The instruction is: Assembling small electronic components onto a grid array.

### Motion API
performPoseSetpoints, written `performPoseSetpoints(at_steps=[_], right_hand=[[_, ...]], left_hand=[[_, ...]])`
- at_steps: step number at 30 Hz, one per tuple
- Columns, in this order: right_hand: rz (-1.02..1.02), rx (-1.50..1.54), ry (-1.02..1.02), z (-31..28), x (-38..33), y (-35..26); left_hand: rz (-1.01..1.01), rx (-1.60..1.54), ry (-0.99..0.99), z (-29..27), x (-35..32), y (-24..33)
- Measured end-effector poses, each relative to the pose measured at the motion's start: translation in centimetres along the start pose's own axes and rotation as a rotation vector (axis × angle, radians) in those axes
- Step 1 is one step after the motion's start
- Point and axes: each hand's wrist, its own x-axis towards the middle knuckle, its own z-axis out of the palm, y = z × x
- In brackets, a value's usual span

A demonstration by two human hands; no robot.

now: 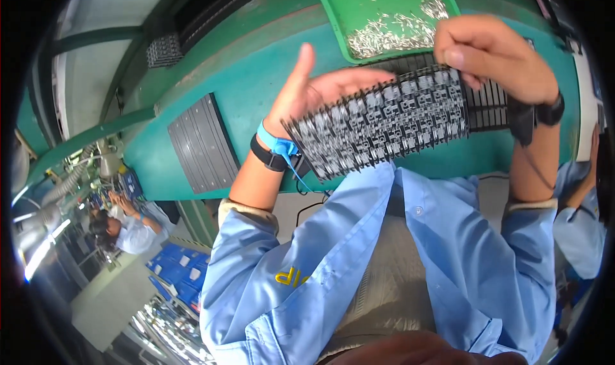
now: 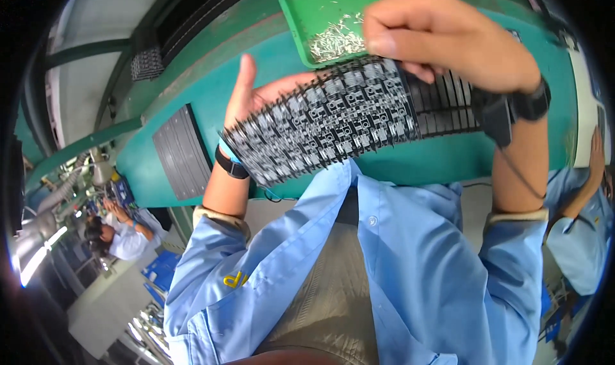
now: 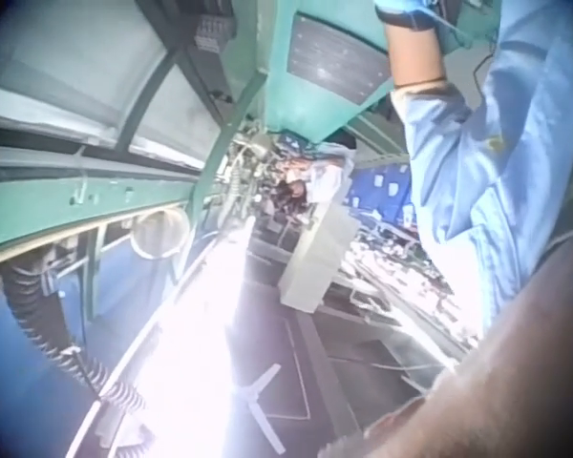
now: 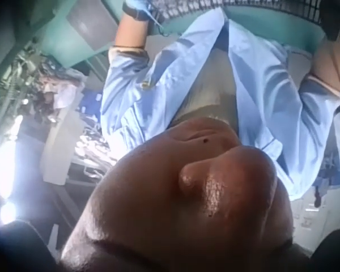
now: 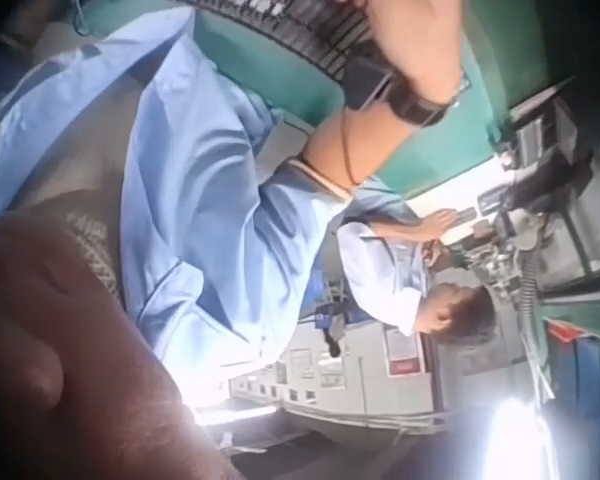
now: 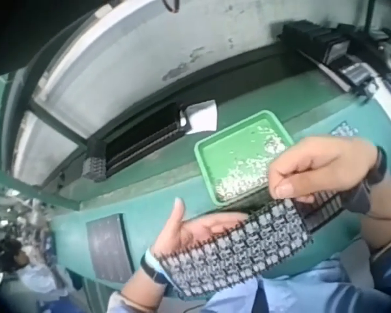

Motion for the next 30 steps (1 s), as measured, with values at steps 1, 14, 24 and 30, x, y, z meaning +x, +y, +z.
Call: performPoseSetpoints(at_steps=[1,14,24,30], right_hand=[[0.027,-0.038,-0.093,-0.3,0.6,0.3],[-0.041,-0.356,-0.247,-0.3,6.5,-2.0],[-0.048,0.038,0.241,2.6,4.6,3.7],[-0.094,0.036,0.128,2.2,5.5,4.3]], left_hand=[[-0.011,0.01,0.01,0.1,0.1,-0.4],[0.023,0.587,-0.346,-1.2,4.4,-2.3],[0.286,0.582,-0.182,-0.6,2.9,-3.0],[0.389,0.671,0.097,0.9,2.3,-3.7]])
